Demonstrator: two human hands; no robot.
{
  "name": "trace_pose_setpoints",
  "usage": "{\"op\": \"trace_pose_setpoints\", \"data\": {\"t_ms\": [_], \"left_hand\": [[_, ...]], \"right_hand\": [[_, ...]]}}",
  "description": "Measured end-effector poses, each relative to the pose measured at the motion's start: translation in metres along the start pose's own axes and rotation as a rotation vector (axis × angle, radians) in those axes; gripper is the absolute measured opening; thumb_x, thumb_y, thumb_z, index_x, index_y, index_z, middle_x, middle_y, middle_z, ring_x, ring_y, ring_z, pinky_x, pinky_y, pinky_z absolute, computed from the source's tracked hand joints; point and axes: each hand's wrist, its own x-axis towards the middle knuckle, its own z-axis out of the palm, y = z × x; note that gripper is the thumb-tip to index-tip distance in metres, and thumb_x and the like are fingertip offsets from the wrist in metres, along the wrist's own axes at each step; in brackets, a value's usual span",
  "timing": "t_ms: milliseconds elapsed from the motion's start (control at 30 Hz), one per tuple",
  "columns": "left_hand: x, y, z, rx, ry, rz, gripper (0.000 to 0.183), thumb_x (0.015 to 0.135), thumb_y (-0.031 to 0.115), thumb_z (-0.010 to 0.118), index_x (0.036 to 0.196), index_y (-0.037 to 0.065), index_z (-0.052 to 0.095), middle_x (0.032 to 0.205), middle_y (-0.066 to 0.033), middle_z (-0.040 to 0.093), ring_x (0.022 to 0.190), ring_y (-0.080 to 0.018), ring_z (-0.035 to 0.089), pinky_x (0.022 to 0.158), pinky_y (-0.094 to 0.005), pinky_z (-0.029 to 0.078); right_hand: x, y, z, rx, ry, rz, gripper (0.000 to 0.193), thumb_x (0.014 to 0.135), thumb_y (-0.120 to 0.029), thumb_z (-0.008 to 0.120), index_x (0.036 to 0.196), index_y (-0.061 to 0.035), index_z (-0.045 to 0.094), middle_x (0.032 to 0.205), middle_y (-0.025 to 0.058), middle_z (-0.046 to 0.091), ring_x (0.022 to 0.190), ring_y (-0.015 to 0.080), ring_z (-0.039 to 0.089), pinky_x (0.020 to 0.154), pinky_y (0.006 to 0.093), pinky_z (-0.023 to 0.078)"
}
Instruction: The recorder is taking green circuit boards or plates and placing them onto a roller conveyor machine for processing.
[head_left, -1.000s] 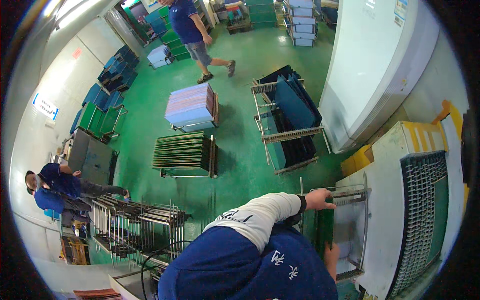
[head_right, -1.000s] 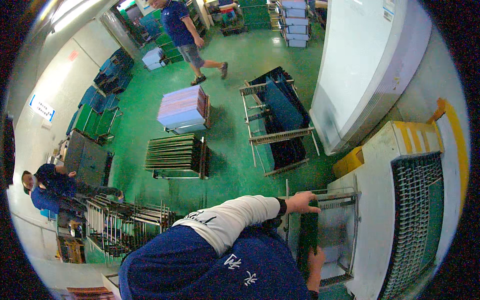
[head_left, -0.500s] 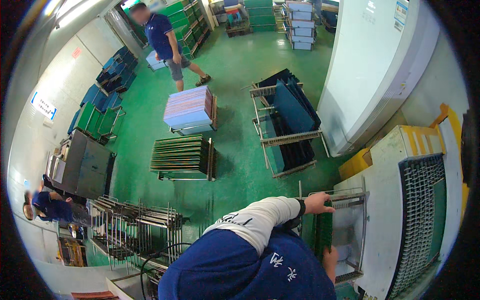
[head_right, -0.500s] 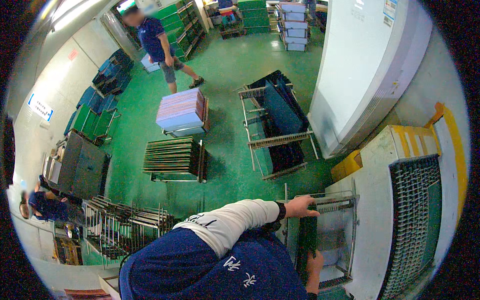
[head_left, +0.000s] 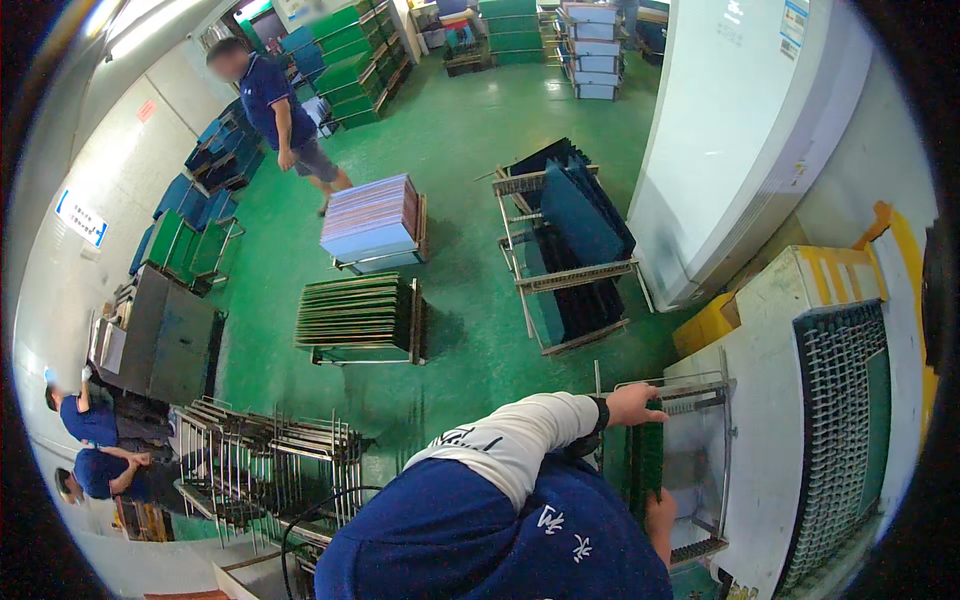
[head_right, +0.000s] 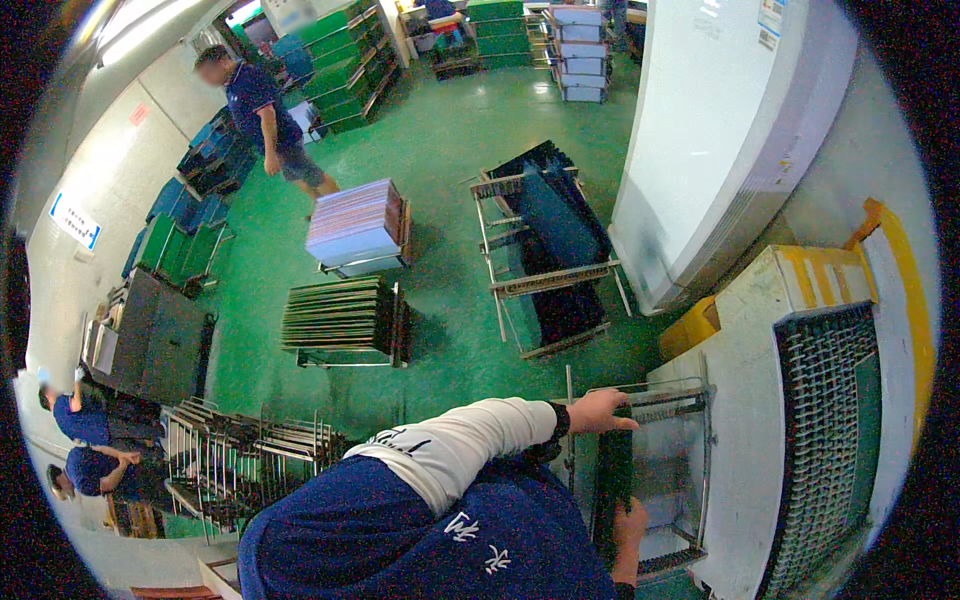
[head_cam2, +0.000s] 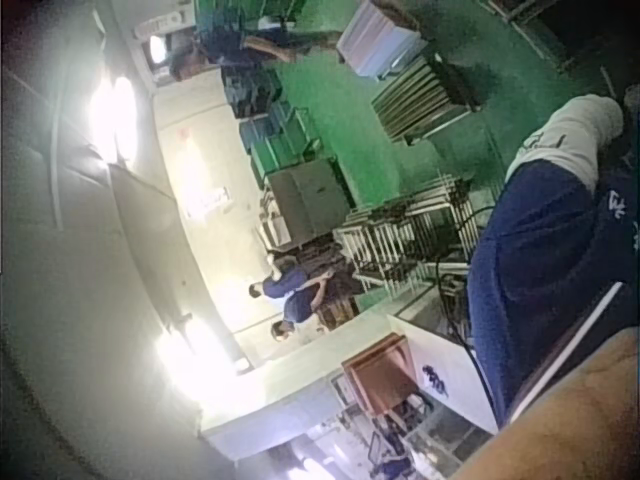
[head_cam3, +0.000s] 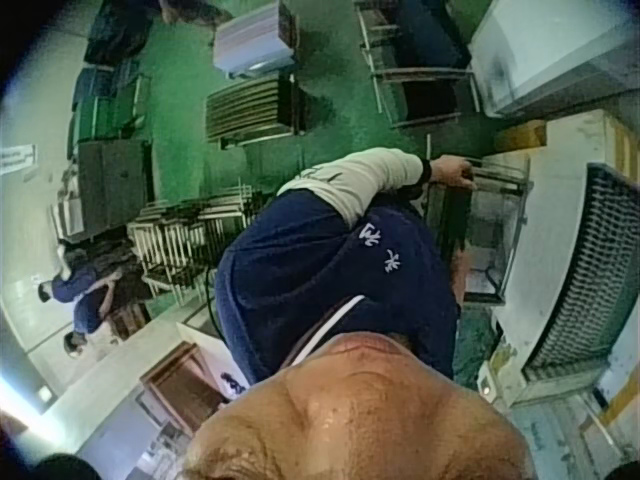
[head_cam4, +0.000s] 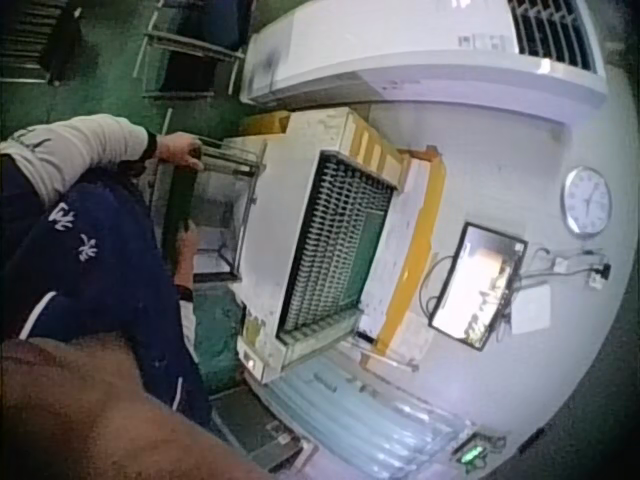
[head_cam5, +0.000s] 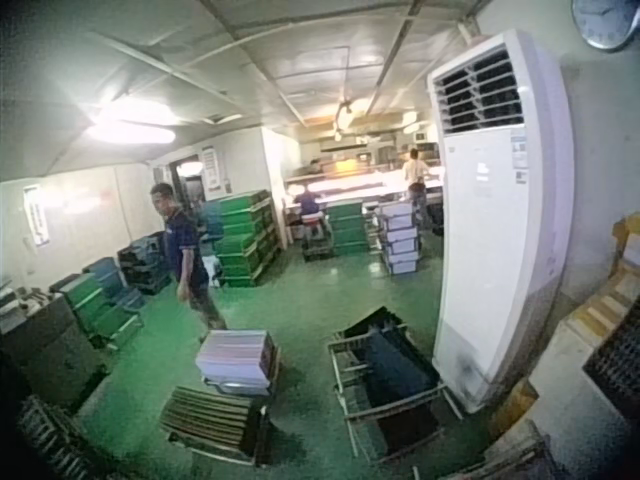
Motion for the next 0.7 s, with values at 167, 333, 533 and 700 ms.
{"op": "trace_pose_setpoints", "data": {"t_ms": [167,333,533,700], "left_hand": [[0.002,0.004,-0.003,-0.024,-0.031,0.0,0.074,0.083,0.063,0.069,0.121,0.0,0.062,0.118,-0.0226,0.063,0.114,-0.0392,0.059,0.097,-0.0461,0.047],[0.003,0.002,-0.001,-0.003,-0.03,-0.009,0.075,0.083,0.063,0.069,0.122,0.0,0.062,0.118,-0.0221,0.063,0.114,-0.0388,0.059,0.097,-0.0454,0.047],[0.001,0.001,0.0,-0.008,-0.003,0.013,0.073,0.083,0.063,0.069,0.119,0.0,0.064,0.117,-0.022,0.064,0.113,-0.0393,0.06,0.097,-0.0452,0.047],[0.0,-0.003,0.002,0.002,0.0,0.009,0.067,0.083,0.059,0.07,0.118,0.002,0.065,0.113,-0.0216,0.066,0.11,-0.0389,0.061,0.095,-0.0447,0.049]], "right_hand": [[0.002,0.009,0.004,-0.096,0.028,-0.005,0.037,0.088,-0.03,0.067,0.109,0.0008,0.07,0.102,0.0222,0.071,0.095,0.0398,0.066,0.084,0.0463,0.05],[0.003,-0.001,0.002,0.014,0.01,-0.012,0.032,0.088,-0.028,0.068,0.105,-0.0013,0.071,0.091,0.0183,0.072,0.083,0.0358,0.068,0.075,0.0434,0.051],[-0.001,-0.005,0.001,0.021,0.032,-0.01,0.027,0.088,-0.025,0.068,0.103,-0.0031,0.071,0.089,0.0178,0.072,0.082,0.0341,0.068,0.075,0.0434,0.051],[-0.014,-0.036,-0.01,-0.007,0.017,0.038,0.03,0.089,-0.026,0.066,0.109,-0.0045,0.069,0.098,0.021,0.071,0.091,0.0406,0.067,0.079,0.0462,0.051]]}}
